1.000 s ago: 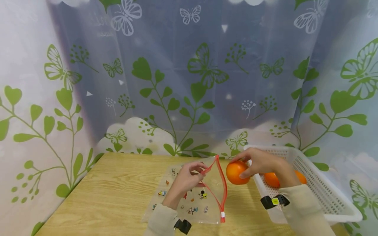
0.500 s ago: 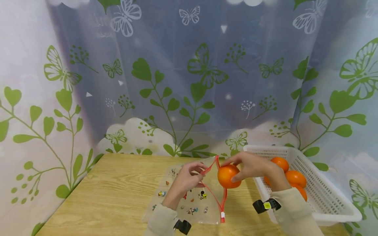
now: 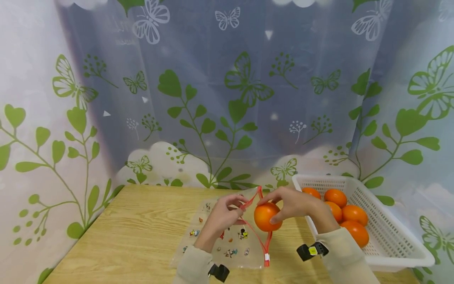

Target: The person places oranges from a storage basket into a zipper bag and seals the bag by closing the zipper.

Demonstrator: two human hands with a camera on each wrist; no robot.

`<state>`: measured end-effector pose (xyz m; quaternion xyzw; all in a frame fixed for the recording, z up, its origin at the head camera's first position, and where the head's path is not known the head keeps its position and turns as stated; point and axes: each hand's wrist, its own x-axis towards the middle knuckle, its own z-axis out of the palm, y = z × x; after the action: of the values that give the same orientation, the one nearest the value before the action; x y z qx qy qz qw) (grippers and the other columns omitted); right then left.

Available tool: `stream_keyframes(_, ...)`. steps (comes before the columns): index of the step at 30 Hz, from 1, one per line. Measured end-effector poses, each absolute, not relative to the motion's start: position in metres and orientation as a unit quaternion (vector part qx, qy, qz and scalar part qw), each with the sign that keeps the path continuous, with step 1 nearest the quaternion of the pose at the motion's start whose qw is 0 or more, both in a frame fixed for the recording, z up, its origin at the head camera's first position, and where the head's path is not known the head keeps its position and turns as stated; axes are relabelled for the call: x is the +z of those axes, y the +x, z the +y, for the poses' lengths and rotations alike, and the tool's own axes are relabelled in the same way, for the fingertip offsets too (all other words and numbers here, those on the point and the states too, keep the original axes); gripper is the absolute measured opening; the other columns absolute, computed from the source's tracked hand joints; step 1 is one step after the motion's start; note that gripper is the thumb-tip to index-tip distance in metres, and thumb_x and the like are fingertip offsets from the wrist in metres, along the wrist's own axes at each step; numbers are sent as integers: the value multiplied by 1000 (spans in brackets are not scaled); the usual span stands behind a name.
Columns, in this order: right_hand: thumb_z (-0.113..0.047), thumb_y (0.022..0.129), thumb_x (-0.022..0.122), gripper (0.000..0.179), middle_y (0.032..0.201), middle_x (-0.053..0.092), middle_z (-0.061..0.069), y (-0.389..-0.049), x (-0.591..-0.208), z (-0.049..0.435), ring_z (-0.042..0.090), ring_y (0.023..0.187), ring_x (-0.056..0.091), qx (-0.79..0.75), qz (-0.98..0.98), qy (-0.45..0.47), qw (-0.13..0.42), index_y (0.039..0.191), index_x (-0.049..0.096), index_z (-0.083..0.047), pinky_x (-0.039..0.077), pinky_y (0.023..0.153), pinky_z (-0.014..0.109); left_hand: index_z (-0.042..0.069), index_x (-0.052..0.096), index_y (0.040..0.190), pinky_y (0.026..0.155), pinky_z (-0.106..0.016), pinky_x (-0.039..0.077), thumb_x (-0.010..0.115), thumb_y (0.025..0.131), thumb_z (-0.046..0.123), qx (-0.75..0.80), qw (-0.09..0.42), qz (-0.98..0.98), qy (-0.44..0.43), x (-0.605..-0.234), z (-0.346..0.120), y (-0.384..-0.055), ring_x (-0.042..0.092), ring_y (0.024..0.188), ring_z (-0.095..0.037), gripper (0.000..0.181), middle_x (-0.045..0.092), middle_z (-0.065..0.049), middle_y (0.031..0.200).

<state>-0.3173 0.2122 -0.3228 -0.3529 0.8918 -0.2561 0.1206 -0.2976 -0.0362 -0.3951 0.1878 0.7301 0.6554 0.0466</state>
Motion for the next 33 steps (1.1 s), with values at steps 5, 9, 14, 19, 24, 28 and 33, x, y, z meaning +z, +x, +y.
stream_keyframes(5,-9,81,84,52,134,70,12,-317,-325,207,37,121,63,-257,892,-350,124,131,71,-10,57,99,54,5,69,125,76,-40,67,60,100,2,657,44,730,182,-394,-36,-297,61,75,-16,27,64,-26,116)
stream_keyframes(9,-12,81,84,51,133,70,10,-317,-328,205,36,120,63,-247,895,-352,117,131,71,-11,56,101,55,4,69,125,76,-40,67,59,100,1,660,42,728,181,-393,-36,-298,59,73,-16,27,64,-25,113)
stream_keyframes(14,-14,81,85,50,131,71,7,-319,-332,203,31,117,64,-233,897,-361,106,129,73,-14,56,101,52,4,69,125,77,-39,67,59,99,0,659,39,730,177,-393,-37,-298,58,74,-17,28,64,-22,110)
stream_keyframes(19,-15,81,86,50,130,72,4,-318,-333,200,29,116,64,-226,903,-350,107,129,73,-16,57,99,51,4,69,124,76,-38,67,59,99,1,659,37,732,169,-394,-37,-299,58,74,-17,27,65,-21,110)
stream_keyframes(24,-14,81,86,50,130,72,3,-316,-331,199,29,117,64,-225,904,-349,106,129,73,-17,56,100,52,5,69,125,76,-37,67,58,99,0,659,32,732,172,-394,-37,-299,58,73,-17,29,65,-23,110)
stream_keyframes(28,-13,80,86,51,130,73,3,-315,-331,197,27,116,65,-223,901,-357,106,129,73,-16,57,99,47,5,69,125,77,-38,67,57,98,-1,658,29,732,173,-393,-37,-299,58,74,-17,30,64,-23,111)
stream_keyframes(33,-11,79,86,51,129,72,4,-315,-333,193,24,111,65,-219,900,-359,111,128,74,-14,58,95,42,4,69,126,77,-38,67,56,99,-1,659,29,731,174,-393,-38,-299,62,75,-18,31,64,-25,113)
